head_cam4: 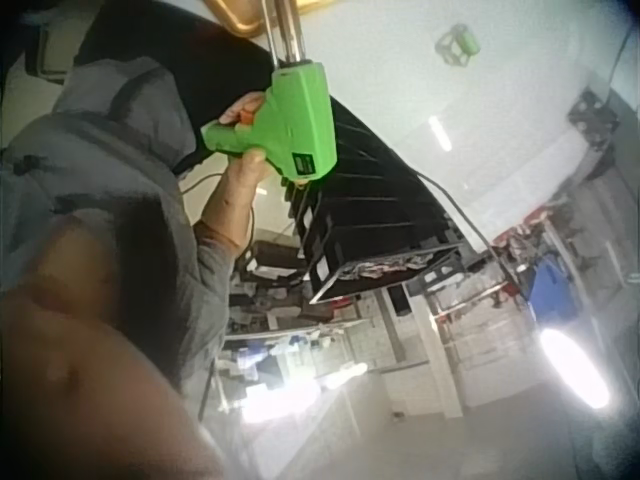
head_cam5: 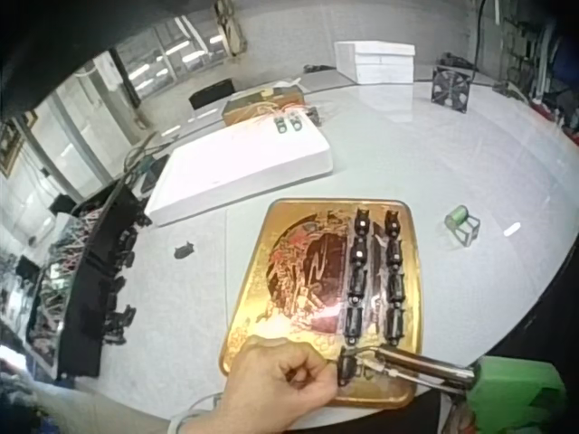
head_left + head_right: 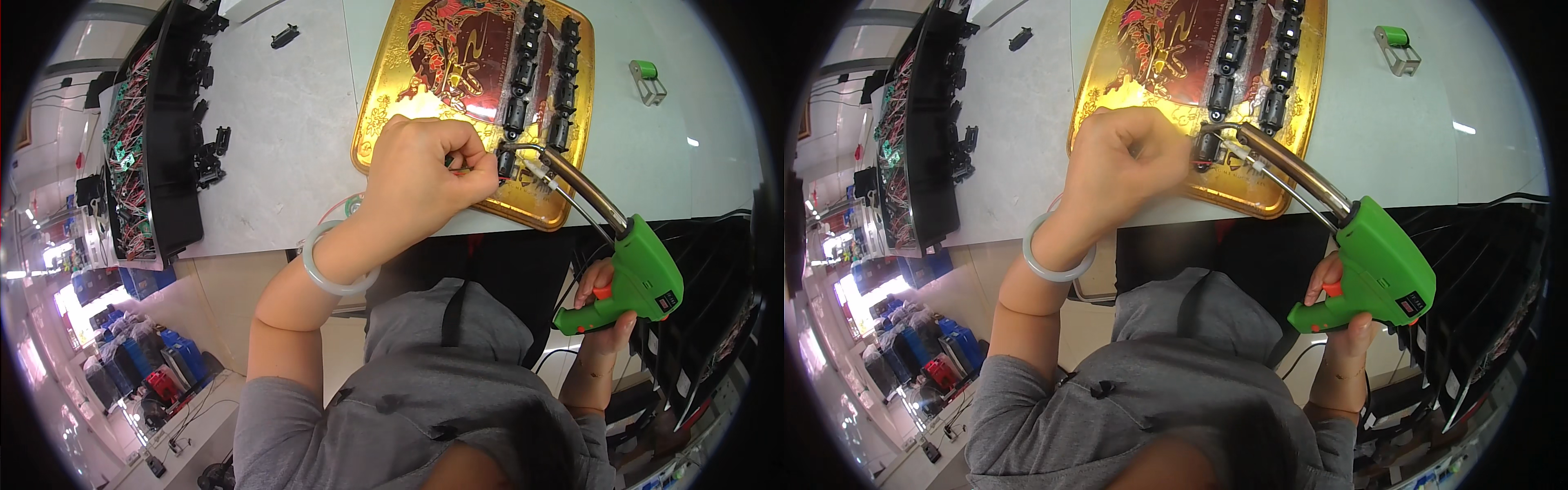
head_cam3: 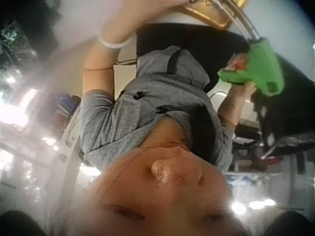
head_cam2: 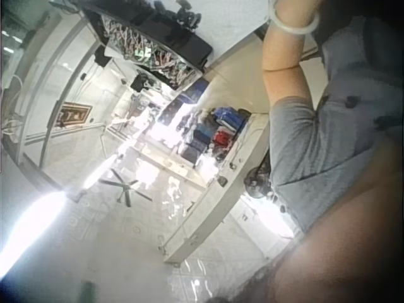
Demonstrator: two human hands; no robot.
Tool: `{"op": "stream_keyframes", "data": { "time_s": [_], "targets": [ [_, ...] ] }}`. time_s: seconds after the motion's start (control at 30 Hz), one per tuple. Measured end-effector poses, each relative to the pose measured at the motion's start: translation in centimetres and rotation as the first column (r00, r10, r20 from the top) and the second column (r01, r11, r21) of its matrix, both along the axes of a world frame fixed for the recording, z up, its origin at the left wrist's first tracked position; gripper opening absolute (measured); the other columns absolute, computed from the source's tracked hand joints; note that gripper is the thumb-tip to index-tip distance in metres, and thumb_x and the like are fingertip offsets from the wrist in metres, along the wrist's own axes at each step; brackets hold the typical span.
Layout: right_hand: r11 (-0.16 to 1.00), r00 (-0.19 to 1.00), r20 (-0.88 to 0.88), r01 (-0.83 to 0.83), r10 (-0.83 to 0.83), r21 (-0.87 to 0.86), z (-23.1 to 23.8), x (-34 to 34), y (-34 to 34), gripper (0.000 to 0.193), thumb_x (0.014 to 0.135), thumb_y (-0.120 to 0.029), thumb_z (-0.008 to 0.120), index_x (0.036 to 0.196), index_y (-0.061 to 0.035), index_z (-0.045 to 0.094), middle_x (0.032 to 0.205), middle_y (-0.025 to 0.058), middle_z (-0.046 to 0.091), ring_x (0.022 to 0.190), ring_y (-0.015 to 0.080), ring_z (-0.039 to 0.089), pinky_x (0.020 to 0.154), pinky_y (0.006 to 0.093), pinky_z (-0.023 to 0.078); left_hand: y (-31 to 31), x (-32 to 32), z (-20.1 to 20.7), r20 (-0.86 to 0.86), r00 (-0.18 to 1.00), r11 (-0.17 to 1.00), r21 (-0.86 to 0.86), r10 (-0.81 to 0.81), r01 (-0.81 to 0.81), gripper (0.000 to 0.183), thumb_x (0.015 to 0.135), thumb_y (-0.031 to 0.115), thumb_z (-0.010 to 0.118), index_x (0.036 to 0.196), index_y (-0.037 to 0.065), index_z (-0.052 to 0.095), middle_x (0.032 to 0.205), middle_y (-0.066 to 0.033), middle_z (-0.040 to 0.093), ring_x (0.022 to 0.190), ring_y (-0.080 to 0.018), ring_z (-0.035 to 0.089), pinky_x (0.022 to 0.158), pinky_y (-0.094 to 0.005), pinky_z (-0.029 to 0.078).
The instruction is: The person uses a green hot air gun to solder wires onto small black electronic components arranged on a gold tray. They repeatedly pick up components, apply heat to the connection points, and place the finished units into a white foam tray. The task involves handling wires and components one at a time in a repetitive assembly loop.
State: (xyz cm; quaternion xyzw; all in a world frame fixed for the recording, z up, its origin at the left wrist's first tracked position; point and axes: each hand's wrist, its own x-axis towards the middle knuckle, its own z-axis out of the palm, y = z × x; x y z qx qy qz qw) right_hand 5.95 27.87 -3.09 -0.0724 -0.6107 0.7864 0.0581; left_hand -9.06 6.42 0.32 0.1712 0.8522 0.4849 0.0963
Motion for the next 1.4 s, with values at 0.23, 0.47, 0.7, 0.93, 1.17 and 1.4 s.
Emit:
{"op": "stream_keyframes", "data": {
  "time_s": [0.23,0.47,0.7,0.93,1.17,1.4],
  "targets": [
    [0.999,0.999,0.018,0.04,-0.04,-0.018,0.3,-0.1,-0.3,0.061,0.072,-0.057,0.049,0.086,0.0018,0.043,0.072,0.0091,0.043,0.057,0.0143,0.043,0.043,0.0215,0.038,0.0,0.1,0.0,0.011,1.0,1.0,0.012,0.01,-0.011,0.011,0.066,0.005,0.058,0.057,0.002,0.052,0.047,0.0039,0.041,0.047,-0.0032,0.035,0.043,-0.0201,0.03],
    [1.0,0.999,0.046,-0.023,0.024,-0.008,0.4,-0.1,-0.3,0.058,0.074,-0.057,0.044,0.08,0.0009,0.04,0.068,0.0089,0.04,0.056,0.0113,0.038,0.043,0.0187,0.036,0.0,0.0,0.0,-0.004,1.0,1.0,0.006,0.007,-0.007,0.011,0.067,0.006,0.058,0.057,0.002,0.053,0.047,0.0043,0.039,0.046,-0.003,0.034,0.041,-0.0199,0.029],
    [0.999,0.998,0.054,-0.03,0.031,-0.026,0.3,-0.1,-0.6,0.057,0.074,-0.057,0.044,0.077,-0.0006,0.038,0.067,0.008,0.039,0.055,0.0111,0.038,0.044,0.0185,0.035,0.1,0.1,0.1,-0.008,1.0,1.0,0.003,0.017,-0.017,0.012,0.067,0.007,0.058,0.057,0.002,0.053,0.046,0.0046,0.039,0.045,-0.0026,0.034,0.041,-0.0198,0.028],
    [0.999,0.998,0.043,-0.033,0.034,-0.033,0.2,-0.1,-0.7,0.056,0.075,-0.056,0.044,0.077,-0.0005,0.038,0.067,0.0082,0.039,0.053,0.0109,0.037,0.043,0.0183,0.035,0.2,0.1,0.2,0.002,1.0,1.0,-0.01,0.021,-0.021,0.012,0.067,0.007,0.058,0.058,0.002,0.053,0.046,0.0048,0.039,0.045,-0.0023,0.034,0.041,-0.0196,0.028],
    [0.994,0.995,0.045,0.088,-0.086,-0.06,0.6,0.3,-0.4,0.067,0.071,-0.062,0.045,0.088,0.0023,0.044,0.075,0.0125,0.046,0.056,0.0144,0.046,0.046,0.0211,0.04,0.1,0.0,0.2,0.011,1.0,1.0,-0.021,0.009,-0.009,0.011,0.067,0.008,0.059,0.059,0.002,0.054,0.046,0.0048,0.04,0.046,-0.0022,0.035,0.041,-0.0195,0.029],
    [0.989,0.995,-0.046,0.081,-0.087,-0.123,0.4,0.2,0.7,0.069,0.074,-0.062,0.039,0.095,0.0037,0.043,0.083,0.0154,0.046,0.059,0.0136,0.048,0.046,0.0201,0.042,0.1,0.0,0.3,0.034,0.999,0.999,-0.036,0.021,-0.02,0.01,0.067,0.009,0.058,0.06,0.002,0.055,0.048,0.004,0.043,0.047,-0.0025,0.037,0.043,-0.0199,0.032]
  ]
}}
